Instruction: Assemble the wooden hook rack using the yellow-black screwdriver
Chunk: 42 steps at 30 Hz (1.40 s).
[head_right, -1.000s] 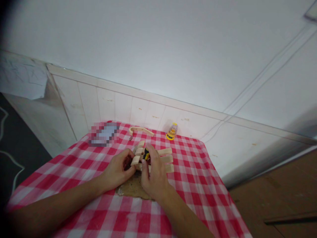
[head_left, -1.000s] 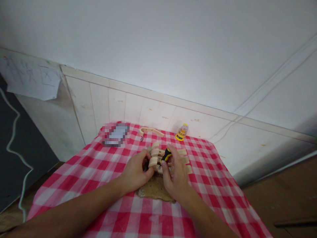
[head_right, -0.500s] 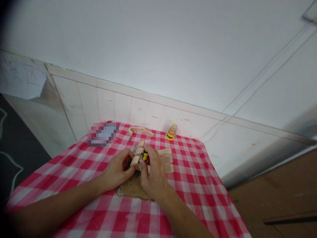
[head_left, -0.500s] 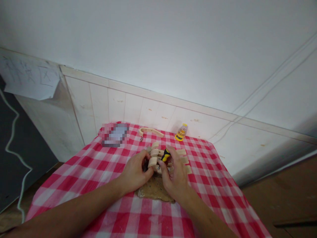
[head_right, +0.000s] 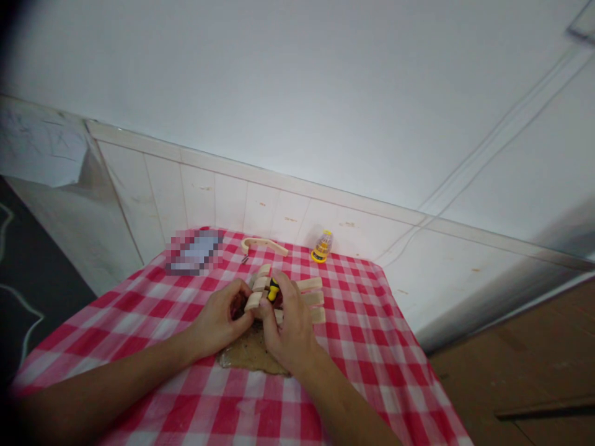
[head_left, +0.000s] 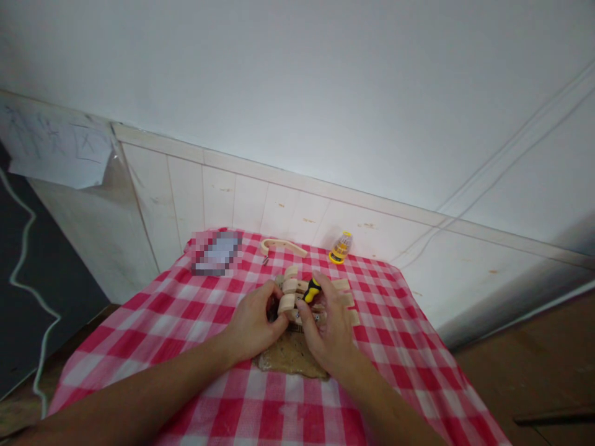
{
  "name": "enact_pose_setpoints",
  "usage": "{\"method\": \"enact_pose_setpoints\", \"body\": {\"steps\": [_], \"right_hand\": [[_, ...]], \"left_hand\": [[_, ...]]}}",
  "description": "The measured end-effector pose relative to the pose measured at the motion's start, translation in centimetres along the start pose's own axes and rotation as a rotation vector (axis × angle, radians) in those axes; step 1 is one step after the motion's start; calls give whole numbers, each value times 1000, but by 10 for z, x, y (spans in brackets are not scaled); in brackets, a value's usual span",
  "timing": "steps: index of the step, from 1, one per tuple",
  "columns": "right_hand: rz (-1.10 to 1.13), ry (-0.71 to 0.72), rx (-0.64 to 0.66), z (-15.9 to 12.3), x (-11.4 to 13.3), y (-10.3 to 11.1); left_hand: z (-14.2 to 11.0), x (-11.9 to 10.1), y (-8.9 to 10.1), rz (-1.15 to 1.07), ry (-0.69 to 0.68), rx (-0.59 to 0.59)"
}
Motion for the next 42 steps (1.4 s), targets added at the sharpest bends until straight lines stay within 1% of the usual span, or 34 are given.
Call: {"method": "enact_pose_setpoints", "body": {"steps": [7,13,20,23,42], "right_hand": [[-2,48,43,-5,8,-1],[6,53,21,-4,10,0],[8,38,29,-2,10,-1],[-3,43,8,-1,10,1],[-33,41,-16,0,7,2]], "left_hand": [[0,1,0,38,10,4],[0,1,0,26,-4,0],[1,1,0,23,-12,-7],[1,0,0,25,-16,-10],[0,-1,1,8,-3,0]]}}
Point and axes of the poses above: each hand's wrist, its own z-axis towards the middle knuckle, its own y-axis out of the back of the hand, x = y × z, the point moved 9 cm from there along z, towards the middle knuckle, and after that the axes turned 1 degree about x, right-handed, at the moved point
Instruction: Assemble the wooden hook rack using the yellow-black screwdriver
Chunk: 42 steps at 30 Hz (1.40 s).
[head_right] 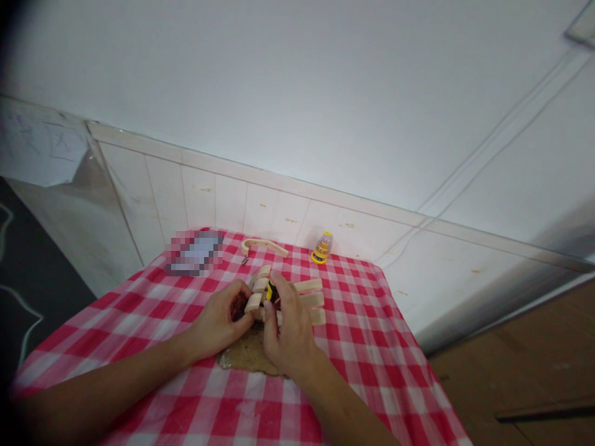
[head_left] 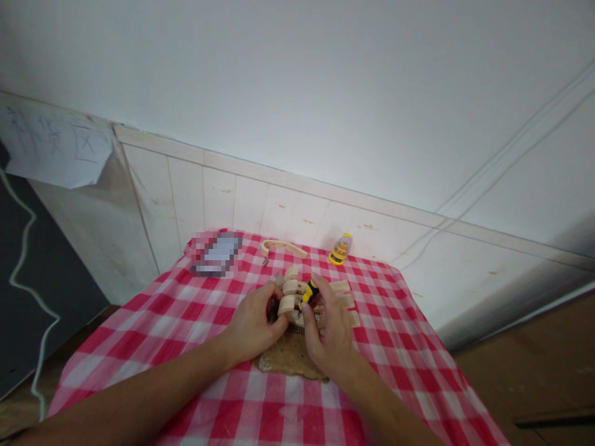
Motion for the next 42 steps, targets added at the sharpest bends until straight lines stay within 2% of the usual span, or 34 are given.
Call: {"method": "enact_pose_setpoints", "body": {"steps": [28,42], "right_hand": [[29,3,-38,3,2,2],[34,-7,-11,-1,1,-1]], "left_hand": [[0,0,0,4,-2,-3],[0,1,0,11,9,2]]}}
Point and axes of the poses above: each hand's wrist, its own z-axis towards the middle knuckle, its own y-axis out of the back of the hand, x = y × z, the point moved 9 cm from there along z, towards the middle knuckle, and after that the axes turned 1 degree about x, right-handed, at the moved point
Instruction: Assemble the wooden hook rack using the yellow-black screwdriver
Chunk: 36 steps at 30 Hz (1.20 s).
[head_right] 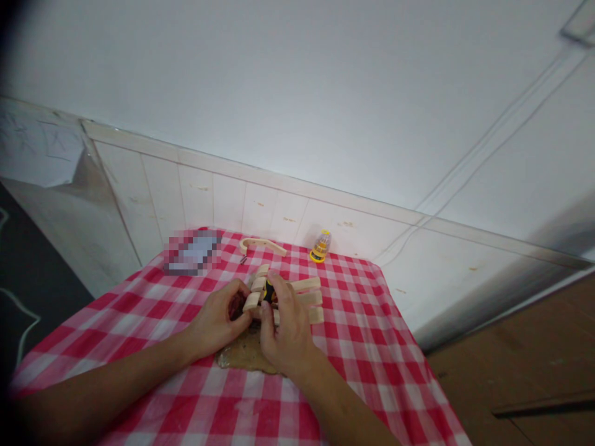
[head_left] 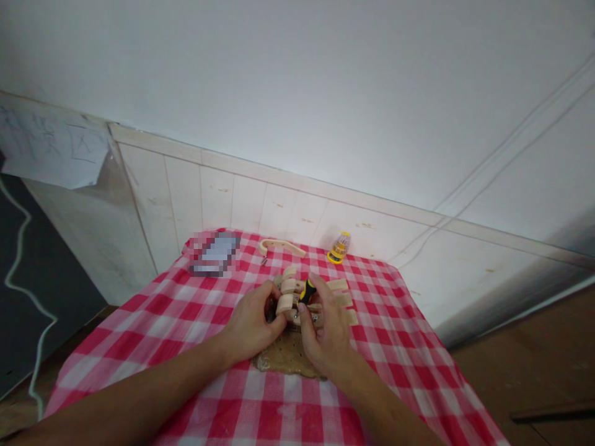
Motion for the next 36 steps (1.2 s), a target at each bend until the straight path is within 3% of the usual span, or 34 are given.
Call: {"method": "enact_pose_setpoints", "body": {"steps": [36], "right_hand": [[-23,4,54,0,3,-3]], "left_hand": [[1,0,-1,4,-19,8]]}}
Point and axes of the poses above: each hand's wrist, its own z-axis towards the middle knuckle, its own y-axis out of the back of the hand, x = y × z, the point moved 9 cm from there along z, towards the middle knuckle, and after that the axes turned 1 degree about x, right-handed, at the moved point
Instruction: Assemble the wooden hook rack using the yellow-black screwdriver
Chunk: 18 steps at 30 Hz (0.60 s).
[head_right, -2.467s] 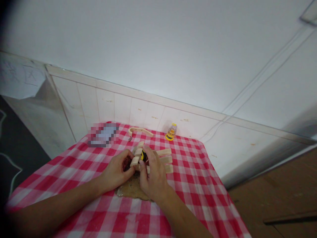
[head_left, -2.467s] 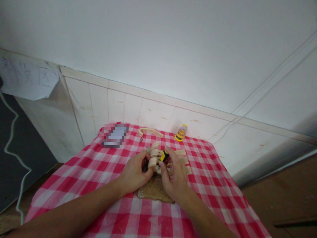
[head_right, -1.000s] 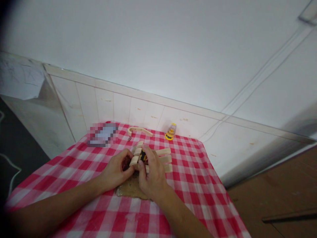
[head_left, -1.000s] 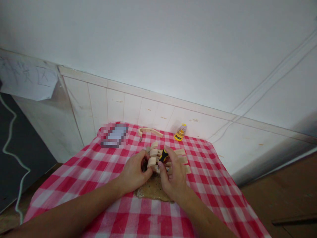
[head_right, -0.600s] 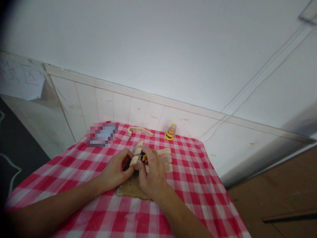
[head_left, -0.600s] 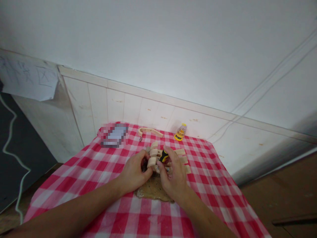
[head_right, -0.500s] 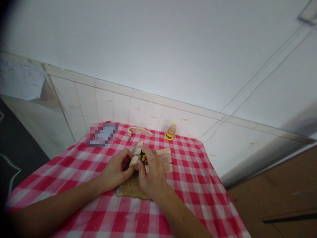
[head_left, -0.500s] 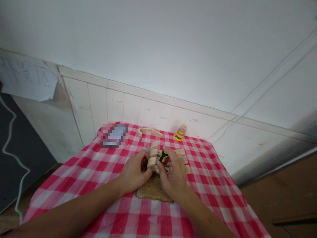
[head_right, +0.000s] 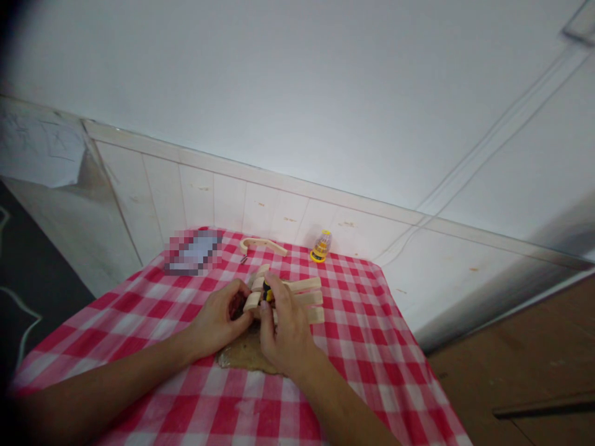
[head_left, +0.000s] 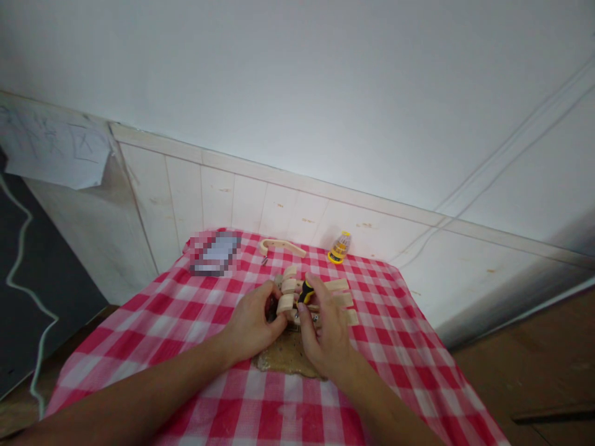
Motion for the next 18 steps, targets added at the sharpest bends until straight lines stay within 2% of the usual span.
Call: {"method": "enact_pose_setpoints", "body": {"steps": [18], "right_hand": [[13,-22,-1,3,-6,-1]], "left_hand": [[-1,-2,2,-8,3,-14]]}}
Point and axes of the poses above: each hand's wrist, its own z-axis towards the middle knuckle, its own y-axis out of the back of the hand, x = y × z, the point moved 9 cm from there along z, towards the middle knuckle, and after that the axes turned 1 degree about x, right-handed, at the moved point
